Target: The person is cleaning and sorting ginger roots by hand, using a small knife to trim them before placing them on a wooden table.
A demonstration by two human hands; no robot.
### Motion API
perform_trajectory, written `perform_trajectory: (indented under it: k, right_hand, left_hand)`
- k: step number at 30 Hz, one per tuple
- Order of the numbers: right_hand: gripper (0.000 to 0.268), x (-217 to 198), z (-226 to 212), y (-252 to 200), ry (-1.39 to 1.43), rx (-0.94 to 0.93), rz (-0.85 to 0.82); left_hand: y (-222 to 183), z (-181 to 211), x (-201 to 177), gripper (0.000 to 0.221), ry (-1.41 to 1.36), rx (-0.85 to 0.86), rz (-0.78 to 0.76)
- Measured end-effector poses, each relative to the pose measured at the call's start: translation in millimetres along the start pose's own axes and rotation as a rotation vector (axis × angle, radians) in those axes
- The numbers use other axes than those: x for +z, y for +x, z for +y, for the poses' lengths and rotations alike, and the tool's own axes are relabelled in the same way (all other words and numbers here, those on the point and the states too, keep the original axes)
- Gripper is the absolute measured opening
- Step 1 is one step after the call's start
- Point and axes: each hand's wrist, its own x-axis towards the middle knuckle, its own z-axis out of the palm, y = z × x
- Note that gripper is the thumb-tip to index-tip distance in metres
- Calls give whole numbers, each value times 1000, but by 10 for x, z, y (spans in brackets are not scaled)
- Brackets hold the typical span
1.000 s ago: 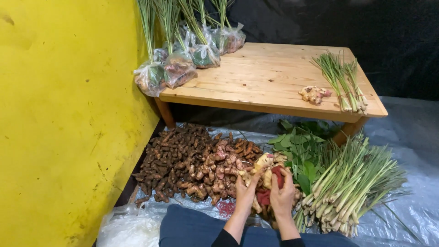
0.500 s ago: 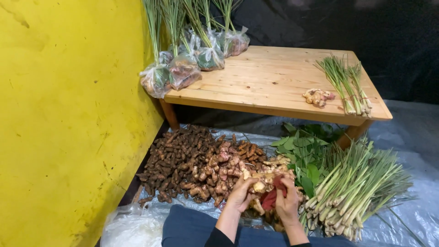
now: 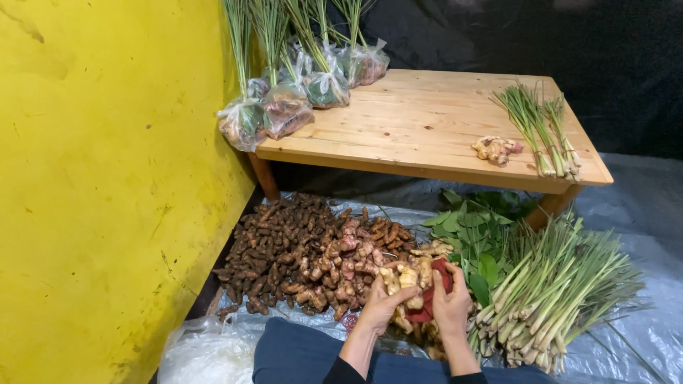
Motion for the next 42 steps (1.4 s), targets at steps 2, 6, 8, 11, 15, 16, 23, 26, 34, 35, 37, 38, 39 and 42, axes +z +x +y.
perform_trajectory:
  k: [2,6,8,11,15,16,23,26,34,35,37,38,39,42]
  right_hand:
    - [33,-13,-9,2,-1,-6,24]
    - [30,-101,-83,215,251,256,-104]
    - [26,-90,134,290,491,279,-115]
    - [30,-161,97,331,585,165,-200]
    - [38,-89,-148,278,30,-149,-388]
    - [38,-72,-78,284,27,-146,-388]
    - [29,-29,-75,307,-60,-181,-256]
    - [31,-49,-150,364,-73,-108,-204]
    - [31,-215,-43,647,146,459,-148]
    - [36,-222,99,676,465,548,-102]
    - [43,-252,362,698,783,633,-56]
    - [39,-256,478,701,838,633,-22]
    - [37,-260,594,706,894,633,13]
    - [54,-415,-323,555,625,705,-153]
  left_hand:
    - [-4,32,8,81,22,30,-46]
    - [-13,63,-8,77,106,110,-137]
    - [-17,72,-12,76,215,166,-123]
    - [-54,98,33,70,426,238,-86]
    - [-71,77,95,57,650,326,-42]
    - [-92,76,81,57,648,323,-42]
    - [-211,123,77,52,750,407,-139]
    - [-228,90,127,51,795,429,-179]
    - [-239,92,183,53,783,400,-217]
    - [-180,63,151,55,705,334,-189]
    - [-92,-10,87,58,623,265,-156]
    - [-45,-34,47,61,613,271,-111]
    - [3,-58,9,64,603,277,-66]
    - [16,-31,1,67,373,223,-69]
